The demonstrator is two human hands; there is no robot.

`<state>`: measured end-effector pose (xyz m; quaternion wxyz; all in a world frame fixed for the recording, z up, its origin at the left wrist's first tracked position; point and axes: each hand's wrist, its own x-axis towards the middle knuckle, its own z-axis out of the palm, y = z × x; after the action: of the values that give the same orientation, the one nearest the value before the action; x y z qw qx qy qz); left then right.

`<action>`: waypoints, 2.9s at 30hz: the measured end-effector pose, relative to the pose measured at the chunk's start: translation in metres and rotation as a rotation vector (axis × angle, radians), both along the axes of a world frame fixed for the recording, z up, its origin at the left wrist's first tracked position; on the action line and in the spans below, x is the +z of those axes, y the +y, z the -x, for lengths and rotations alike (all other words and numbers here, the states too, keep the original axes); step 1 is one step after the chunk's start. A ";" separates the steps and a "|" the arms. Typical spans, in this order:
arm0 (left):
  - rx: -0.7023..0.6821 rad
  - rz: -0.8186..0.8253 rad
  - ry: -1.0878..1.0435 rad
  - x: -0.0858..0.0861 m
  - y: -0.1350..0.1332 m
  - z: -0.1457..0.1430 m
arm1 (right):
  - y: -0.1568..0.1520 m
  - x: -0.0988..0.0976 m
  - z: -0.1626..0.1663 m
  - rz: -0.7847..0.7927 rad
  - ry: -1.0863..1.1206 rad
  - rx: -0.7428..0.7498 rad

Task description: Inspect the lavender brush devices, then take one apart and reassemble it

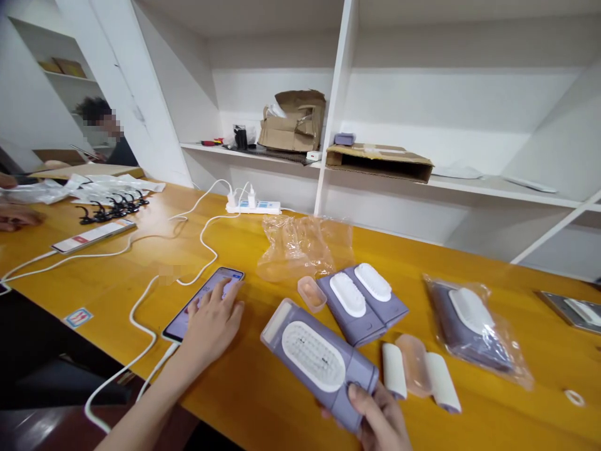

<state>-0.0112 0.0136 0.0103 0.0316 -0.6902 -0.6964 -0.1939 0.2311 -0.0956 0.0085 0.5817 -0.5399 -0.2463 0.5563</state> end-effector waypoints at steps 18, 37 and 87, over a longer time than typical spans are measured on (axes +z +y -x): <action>-0.497 0.435 -1.162 0.013 0.012 -0.064 | 0.001 0.001 -0.003 -0.052 -0.022 0.041; -0.415 0.400 -1.320 0.015 0.009 -0.053 | 0.003 0.006 -0.001 -0.081 -0.178 0.177; -0.331 0.577 -2.071 0.031 0.006 -0.082 | 0.034 0.013 0.046 -0.018 -0.160 0.314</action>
<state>0.0706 0.0194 0.0411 -0.7608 -0.2584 -0.3026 -0.5127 0.1847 -0.0620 0.0219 0.4710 -0.5321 -0.3781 0.5933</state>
